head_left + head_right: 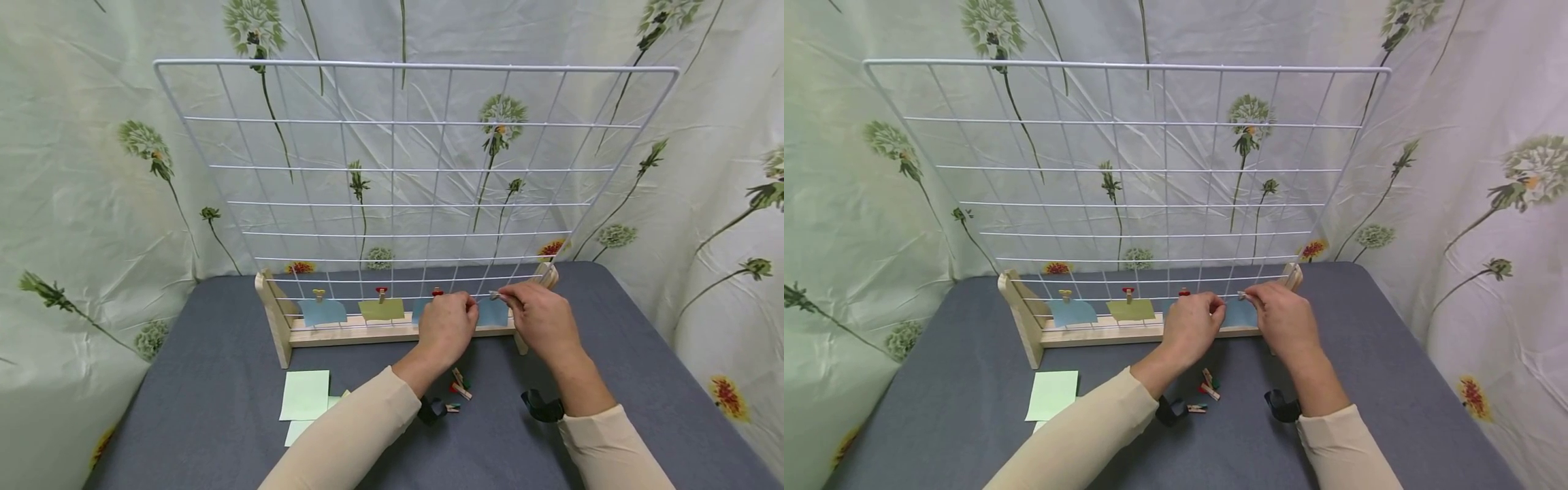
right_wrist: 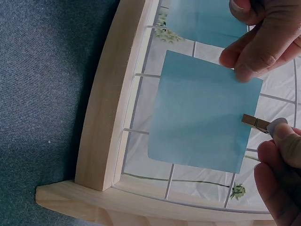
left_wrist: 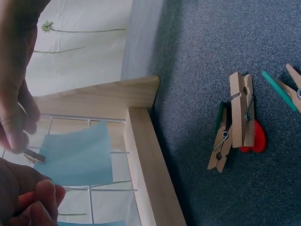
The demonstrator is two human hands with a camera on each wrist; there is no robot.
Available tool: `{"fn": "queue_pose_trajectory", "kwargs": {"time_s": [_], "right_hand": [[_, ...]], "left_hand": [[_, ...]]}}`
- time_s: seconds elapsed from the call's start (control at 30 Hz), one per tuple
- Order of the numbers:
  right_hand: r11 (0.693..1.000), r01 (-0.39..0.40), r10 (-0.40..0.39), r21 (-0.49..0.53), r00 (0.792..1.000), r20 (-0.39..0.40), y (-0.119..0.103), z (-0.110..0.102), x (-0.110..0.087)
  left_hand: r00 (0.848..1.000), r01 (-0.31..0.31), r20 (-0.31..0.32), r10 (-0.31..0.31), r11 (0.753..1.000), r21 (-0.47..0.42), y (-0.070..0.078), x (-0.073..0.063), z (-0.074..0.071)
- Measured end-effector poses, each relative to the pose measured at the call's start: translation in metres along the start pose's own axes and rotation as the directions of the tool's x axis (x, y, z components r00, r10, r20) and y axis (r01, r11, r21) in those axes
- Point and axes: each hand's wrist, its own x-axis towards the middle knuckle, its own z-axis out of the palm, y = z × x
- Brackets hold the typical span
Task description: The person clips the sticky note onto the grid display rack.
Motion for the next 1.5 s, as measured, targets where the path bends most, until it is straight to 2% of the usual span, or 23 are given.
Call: {"fn": "queue_pose_trajectory", "kwargs": {"time_s": [0.4,1.03,1.5], "right_hand": [[0.999,0.035,-0.033,-0.039,0.999,0.042,-0.0014,0.0034,0.0013],[0.994,0.093,-0.092,-0.051,0.995,0.029,-0.0016,0.0061,0.0022],[0.995,0.089,-0.088,-0.037,0.996,0.03,-0.0021,0.0049,0.0031]], "left_hand": [[1.0,0.0,-0.029,0.001,1.0,0.029,-0.0016,0.0003,0.0021],[1.0,0.009,0.002,-0.01,0.999,0.053,-0.003,-0.0005,0.0018],[1.0,0.014,-0.006,-0.014,1.0,0.025,-0.0031,-0.0008,0.0015]]}}
